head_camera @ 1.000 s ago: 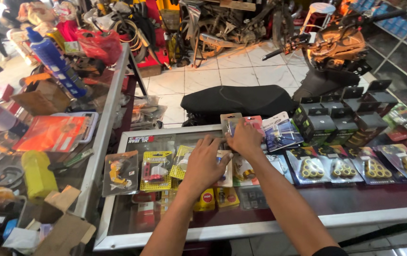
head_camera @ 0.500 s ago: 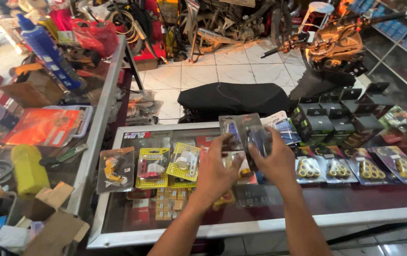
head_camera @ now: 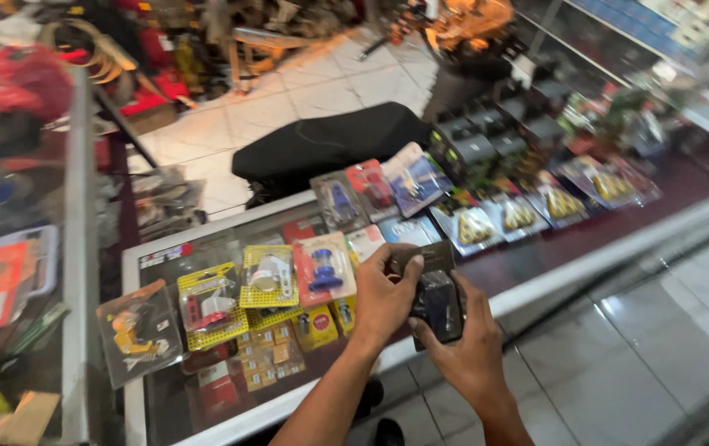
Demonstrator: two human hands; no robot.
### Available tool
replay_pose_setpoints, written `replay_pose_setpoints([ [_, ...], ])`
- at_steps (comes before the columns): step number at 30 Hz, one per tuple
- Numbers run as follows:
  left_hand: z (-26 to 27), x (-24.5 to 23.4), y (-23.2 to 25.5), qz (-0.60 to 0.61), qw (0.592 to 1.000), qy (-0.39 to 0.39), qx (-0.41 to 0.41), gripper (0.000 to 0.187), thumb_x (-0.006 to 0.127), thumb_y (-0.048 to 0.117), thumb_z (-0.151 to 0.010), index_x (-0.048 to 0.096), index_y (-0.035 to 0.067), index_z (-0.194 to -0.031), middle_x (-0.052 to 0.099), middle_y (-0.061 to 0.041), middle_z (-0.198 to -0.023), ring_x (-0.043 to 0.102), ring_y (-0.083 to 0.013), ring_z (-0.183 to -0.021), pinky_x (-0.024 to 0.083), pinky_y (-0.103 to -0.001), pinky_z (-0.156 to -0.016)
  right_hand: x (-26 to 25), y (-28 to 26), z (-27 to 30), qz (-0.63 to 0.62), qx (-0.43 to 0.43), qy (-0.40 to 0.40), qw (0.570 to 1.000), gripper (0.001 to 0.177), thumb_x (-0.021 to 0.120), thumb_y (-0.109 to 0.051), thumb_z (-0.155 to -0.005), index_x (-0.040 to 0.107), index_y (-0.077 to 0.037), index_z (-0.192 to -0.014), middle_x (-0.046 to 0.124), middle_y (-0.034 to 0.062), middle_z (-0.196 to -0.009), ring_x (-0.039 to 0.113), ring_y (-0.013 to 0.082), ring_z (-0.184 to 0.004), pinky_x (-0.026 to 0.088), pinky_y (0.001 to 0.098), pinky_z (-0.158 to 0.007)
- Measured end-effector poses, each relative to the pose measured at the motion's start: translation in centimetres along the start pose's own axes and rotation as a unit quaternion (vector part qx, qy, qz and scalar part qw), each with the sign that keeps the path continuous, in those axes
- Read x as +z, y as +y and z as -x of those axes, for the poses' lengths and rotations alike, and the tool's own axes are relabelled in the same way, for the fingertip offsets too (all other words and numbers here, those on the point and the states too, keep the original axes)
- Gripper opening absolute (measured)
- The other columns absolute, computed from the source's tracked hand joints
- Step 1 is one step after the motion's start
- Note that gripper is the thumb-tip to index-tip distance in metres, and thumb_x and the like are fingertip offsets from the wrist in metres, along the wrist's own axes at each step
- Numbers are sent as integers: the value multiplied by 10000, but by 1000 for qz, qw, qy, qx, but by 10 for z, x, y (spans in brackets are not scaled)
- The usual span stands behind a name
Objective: The person picks up several packaged motorcycle parts from a counter and places them onto a metal display rack, handling each item one at a time and positioning them between the vertical wires of the rack.
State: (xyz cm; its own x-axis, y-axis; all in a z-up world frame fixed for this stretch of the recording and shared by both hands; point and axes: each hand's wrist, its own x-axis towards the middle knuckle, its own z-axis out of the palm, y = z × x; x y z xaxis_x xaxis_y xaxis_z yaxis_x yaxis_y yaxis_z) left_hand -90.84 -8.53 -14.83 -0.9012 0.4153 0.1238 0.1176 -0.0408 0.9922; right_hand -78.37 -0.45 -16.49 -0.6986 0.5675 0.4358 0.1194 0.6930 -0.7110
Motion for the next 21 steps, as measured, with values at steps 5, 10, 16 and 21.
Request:
replay_pose_setpoints([
  [5,22,7,7,6,997,-57,53,195,701,148,-935,730,4,-1064,777,-97,-892,702,-126,-795,576,-288,-743,-27,-6,28,-101,19,1,995,743,814,-306,-797,498,-47,-1417,683,141,-1183,683,261,-1048,549,372,-865],
  [10,58,19,10,26,981,-191,6,178,665,143,-957,711,0,-1052,774,-106,-865,716,-141,-786,577,-300,-734,-48,-11,62,-205,129,76,967,519,696,-238,-934,518,-46,-1382,685,85,-1168,678,150,-1041,553,327,-914],
  [16,103,64,23,91,929,-358,30,154,653,119,-970,689,-14,-1039,746,-103,-864,696,-133,-784,566,-298,-720,-93,-9,108,-208,182,203,939,345,656,-167,-955,530,-69,-1260,703,41,-996,646,91,-912,527,256,-791],
  [21,136,105,45,93,888,-446,61,158,664,112,-953,694,-10,-1048,743,-104,-867,690,-137,-798,563,-300,-728,-139,-1,142,-147,215,290,921,130,674,-114,-998,639,3,-1042,636,1,-894,563,45,-814,469,221,-711],
])
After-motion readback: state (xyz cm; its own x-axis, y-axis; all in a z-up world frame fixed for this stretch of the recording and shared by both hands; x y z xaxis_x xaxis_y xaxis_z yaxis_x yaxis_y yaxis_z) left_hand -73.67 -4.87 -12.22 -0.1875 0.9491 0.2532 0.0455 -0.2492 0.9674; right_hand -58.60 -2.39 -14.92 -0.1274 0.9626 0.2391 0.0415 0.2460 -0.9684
